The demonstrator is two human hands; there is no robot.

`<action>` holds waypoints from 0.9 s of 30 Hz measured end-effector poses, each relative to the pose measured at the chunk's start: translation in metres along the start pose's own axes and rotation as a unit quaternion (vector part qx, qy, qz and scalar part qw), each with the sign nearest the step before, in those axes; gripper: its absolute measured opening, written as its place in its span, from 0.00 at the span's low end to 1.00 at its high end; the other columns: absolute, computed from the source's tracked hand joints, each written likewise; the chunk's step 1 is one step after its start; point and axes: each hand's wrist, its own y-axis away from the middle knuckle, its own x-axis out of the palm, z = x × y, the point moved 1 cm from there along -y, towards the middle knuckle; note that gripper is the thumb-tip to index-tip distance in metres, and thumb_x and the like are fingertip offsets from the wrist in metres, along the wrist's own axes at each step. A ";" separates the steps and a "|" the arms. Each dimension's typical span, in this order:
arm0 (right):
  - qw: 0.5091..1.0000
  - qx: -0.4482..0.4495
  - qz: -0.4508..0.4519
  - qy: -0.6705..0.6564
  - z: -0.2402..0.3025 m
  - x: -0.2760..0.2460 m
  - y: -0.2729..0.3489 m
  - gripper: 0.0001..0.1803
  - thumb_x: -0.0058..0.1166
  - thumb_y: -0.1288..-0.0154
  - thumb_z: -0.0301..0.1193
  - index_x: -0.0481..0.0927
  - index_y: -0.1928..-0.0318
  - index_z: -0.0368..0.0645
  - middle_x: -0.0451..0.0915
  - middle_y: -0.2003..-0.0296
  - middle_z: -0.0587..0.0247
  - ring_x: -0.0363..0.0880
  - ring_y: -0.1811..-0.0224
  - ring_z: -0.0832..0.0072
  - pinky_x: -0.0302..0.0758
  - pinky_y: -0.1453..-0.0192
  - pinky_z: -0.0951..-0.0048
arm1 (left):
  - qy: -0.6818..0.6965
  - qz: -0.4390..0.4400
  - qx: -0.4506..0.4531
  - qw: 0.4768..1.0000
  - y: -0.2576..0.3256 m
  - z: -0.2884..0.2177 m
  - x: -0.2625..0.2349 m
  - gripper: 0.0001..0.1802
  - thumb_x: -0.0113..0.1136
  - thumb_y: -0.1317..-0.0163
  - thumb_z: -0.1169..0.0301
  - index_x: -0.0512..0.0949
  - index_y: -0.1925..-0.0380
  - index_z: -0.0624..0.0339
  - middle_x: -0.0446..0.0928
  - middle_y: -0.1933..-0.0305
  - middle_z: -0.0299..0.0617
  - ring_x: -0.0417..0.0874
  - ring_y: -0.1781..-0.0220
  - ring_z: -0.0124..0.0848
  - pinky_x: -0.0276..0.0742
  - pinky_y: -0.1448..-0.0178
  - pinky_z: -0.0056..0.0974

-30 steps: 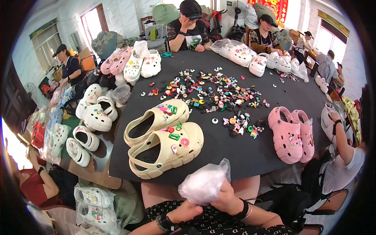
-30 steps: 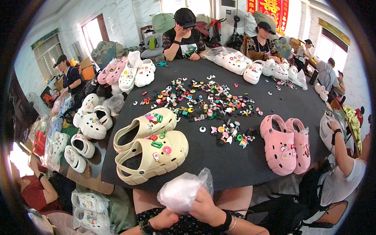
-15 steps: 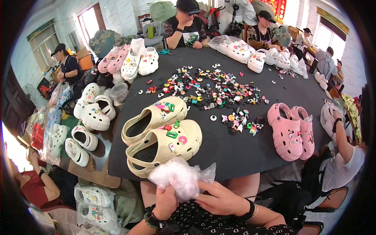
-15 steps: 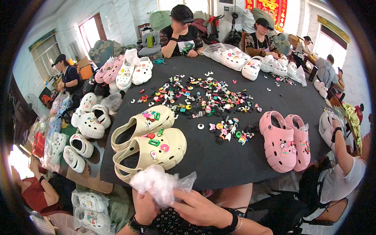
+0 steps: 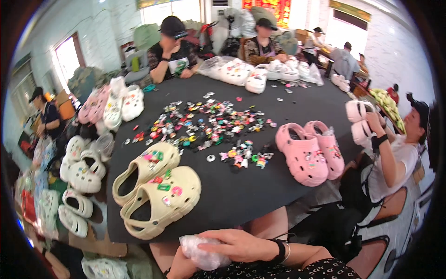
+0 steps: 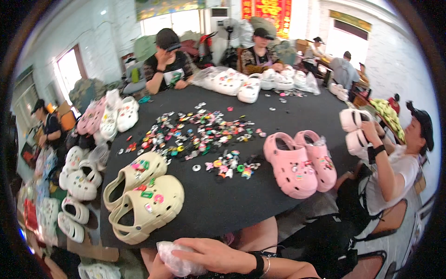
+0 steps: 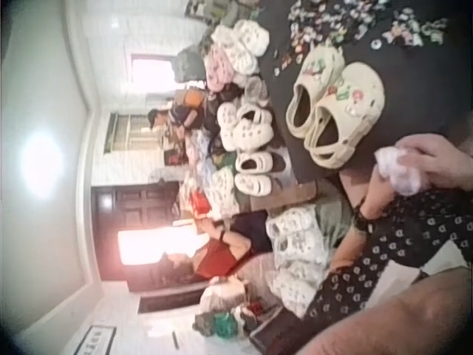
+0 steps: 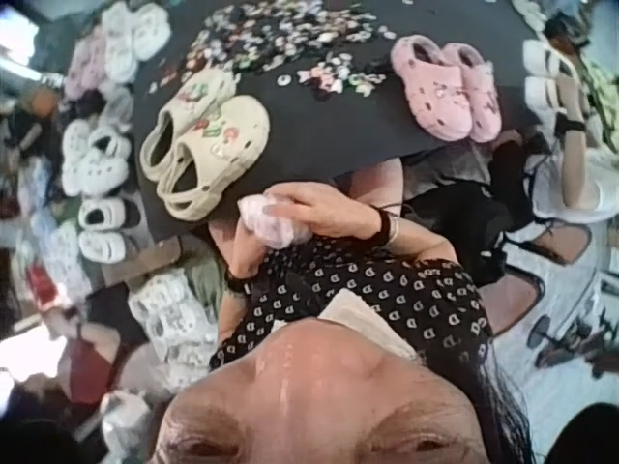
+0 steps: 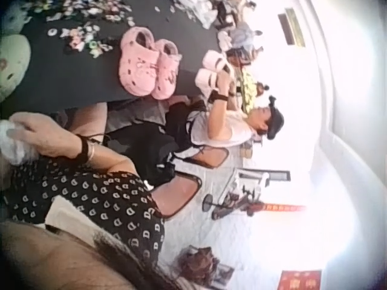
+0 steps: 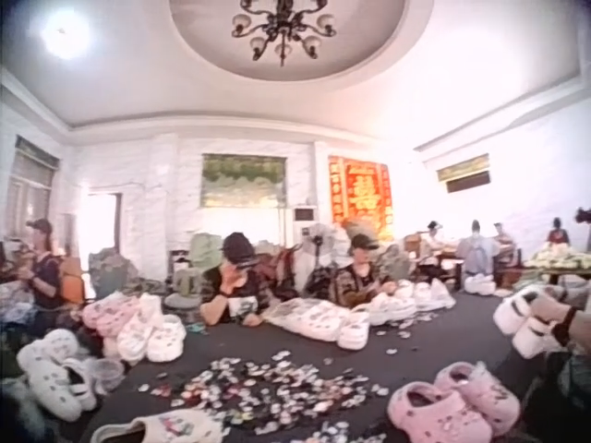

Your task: Decorating clog-style shoes with colorful charms and packaging them.

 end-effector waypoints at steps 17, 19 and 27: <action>0.971 0.158 -0.181 -0.014 -0.004 -0.031 0.013 0.20 0.66 0.53 0.22 0.78 0.57 0.41 0.78 0.60 0.59 0.82 0.62 0.59 0.80 0.61 0.66 | -0.481 -0.074 0.339 0.805 -0.007 -0.075 0.029 0.31 0.69 0.41 0.62 0.72 0.42 0.66 0.74 0.41 0.52 0.65 0.30 0.49 0.63 0.30 0.51; 0.966 0.169 -0.192 -0.040 -0.004 -0.034 0.012 0.20 0.67 0.54 0.22 0.78 0.57 0.39 0.77 0.62 0.59 0.81 0.63 0.59 0.78 0.61 0.67 | -0.509 -0.101 0.416 0.747 -0.006 -0.067 0.031 0.28 0.66 0.39 0.65 0.72 0.43 0.67 0.74 0.41 0.55 0.69 0.34 0.54 0.66 0.33 0.51; 0.950 0.178 -0.124 -0.226 0.001 -0.026 -0.004 0.16 0.65 0.46 0.24 0.77 0.57 0.36 0.78 0.64 0.59 0.79 0.62 0.72 0.75 0.58 0.69 | -0.496 -0.102 0.442 0.740 -0.006 -0.074 0.039 0.21 0.62 0.40 0.66 0.76 0.49 0.67 0.75 0.42 0.60 0.76 0.41 0.55 0.69 0.36 0.49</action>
